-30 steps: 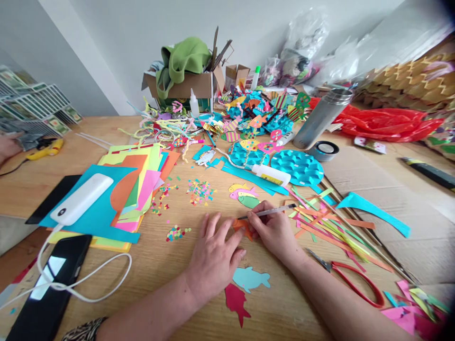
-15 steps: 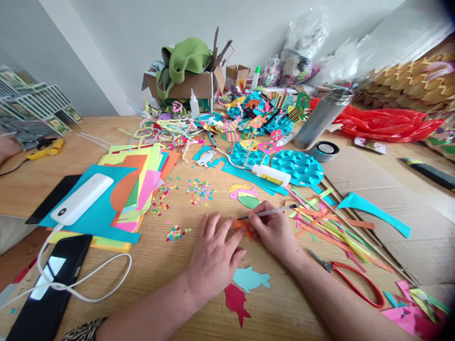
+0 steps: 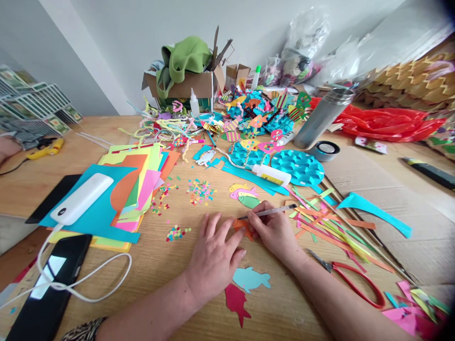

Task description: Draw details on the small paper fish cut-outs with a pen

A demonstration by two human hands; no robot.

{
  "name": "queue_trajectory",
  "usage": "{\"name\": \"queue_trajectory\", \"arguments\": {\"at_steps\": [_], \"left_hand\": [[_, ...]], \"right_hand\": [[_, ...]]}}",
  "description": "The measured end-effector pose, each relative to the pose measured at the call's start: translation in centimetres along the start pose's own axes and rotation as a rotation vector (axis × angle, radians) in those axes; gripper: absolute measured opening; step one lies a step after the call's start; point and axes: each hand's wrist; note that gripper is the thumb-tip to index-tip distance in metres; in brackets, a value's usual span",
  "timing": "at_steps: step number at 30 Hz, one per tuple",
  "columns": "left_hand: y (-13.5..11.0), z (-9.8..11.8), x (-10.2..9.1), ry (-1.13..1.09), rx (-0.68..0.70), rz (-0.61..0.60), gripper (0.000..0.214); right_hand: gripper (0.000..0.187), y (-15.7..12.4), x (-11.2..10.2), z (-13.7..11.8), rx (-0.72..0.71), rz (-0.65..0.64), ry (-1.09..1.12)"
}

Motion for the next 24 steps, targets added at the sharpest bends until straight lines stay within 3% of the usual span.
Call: {"name": "queue_trajectory", "arguments": {"at_steps": [24], "left_hand": [[-0.05,-0.11,0.09,0.003,-0.002,-0.01,0.037]], "right_hand": [[0.021,-0.02,0.08,0.21,-0.001,-0.001,0.023]]}}
Point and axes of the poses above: each hand's wrist, its own y-axis towards the middle knuckle, its own x-axis out of the palm, z = x × y, and after that the axes turned 9 degrees about -y, right-handed
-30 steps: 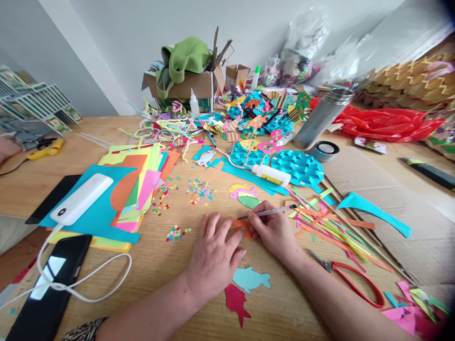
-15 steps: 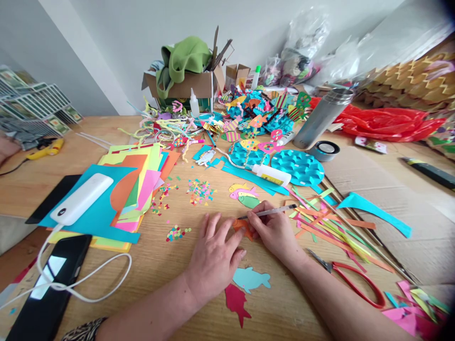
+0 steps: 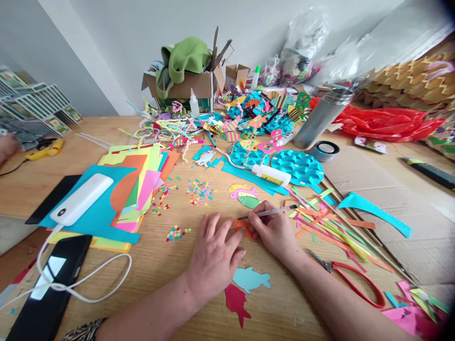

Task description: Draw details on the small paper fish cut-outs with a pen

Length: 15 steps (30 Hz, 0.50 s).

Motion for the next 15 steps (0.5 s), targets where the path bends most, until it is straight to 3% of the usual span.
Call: {"name": "queue_trajectory", "arguments": {"at_steps": [15], "left_hand": [[0.03,0.0,0.01,-0.007,-0.016,-0.028,0.037]], "right_hand": [[0.018,-0.04,-0.03,0.11,-0.013,-0.008,-0.011]]}}
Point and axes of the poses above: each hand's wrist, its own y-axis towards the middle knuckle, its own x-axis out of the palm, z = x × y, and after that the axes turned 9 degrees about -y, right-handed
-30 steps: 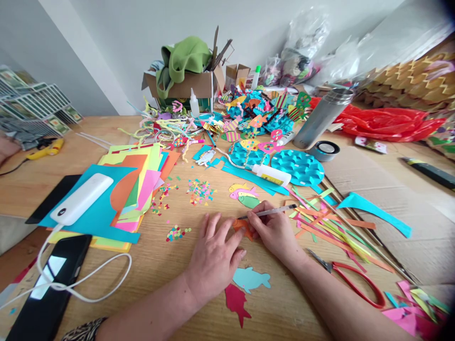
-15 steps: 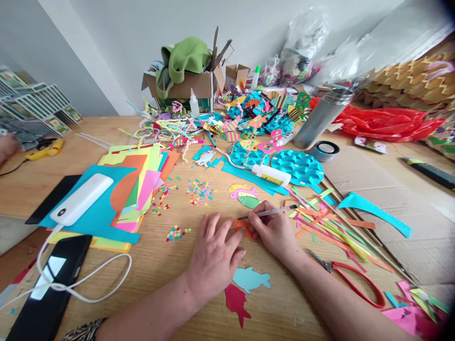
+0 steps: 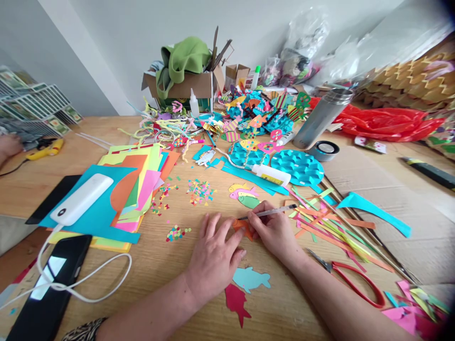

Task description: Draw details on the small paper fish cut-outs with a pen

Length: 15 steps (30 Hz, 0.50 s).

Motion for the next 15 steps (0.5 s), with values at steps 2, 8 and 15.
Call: {"name": "queue_trajectory", "arguments": {"at_steps": [2,8,15], "left_hand": [[-0.01,0.0,0.0,0.0,0.003,0.002,0.037],[-0.06,-0.05,0.06,0.003,-0.001,0.0,0.038],[0.0,0.02,0.0,0.01,0.007,0.008,0.039]], "right_hand": [[0.018,0.0,-0.01,0.0,-0.002,0.003,-0.009],[0.016,0.05,0.03,-0.07,-0.019,0.004,-0.003],[0.015,-0.07,-0.06,-0.14,-0.022,-0.008,-0.02]]}}
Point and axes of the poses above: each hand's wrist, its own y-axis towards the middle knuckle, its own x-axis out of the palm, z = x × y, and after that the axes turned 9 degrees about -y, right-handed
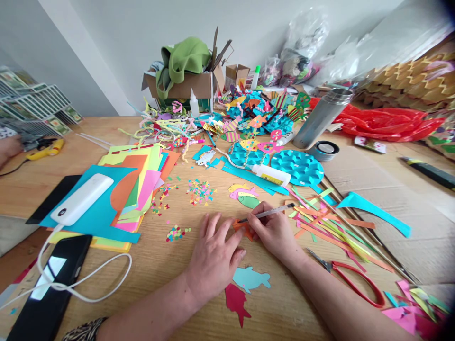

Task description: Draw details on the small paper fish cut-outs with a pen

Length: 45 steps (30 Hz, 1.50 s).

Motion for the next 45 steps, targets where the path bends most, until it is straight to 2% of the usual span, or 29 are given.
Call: {"name": "queue_trajectory", "arguments": {"at_steps": [24,27,32,37,42,45], "left_hand": [[0.0,0.0,0.0,0.009,0.002,-0.005,0.043],[0.0,0.0,0.0,0.002,-0.001,-0.002,0.044],[0.1,0.1,-0.1,0.0,-0.004,-0.002,0.044],[0.0,0.2,-0.2,-0.004,-0.004,0.004,0.047],[-0.1,0.4,-0.3,-0.019,0.009,0.029,0.032],[-0.1,0.4,-0.2,-0.02,0.011,0.034,0.032]], "right_hand": [[0.019,0.0,-0.1,-0.3,-0.012,-0.059,-0.012],[0.019,-0.1,-0.1,-0.7,-0.017,-0.023,0.025],[0.019,-0.5,-0.1,-0.9,-0.046,0.106,0.034],[0.019,-0.4,0.0,-0.6,-0.075,0.095,0.011],[0.022,0.0,-0.2,-0.5,-0.059,0.12,-0.02],[0.022,0.0,-0.3,-0.6,-0.062,0.158,0.007]]}}
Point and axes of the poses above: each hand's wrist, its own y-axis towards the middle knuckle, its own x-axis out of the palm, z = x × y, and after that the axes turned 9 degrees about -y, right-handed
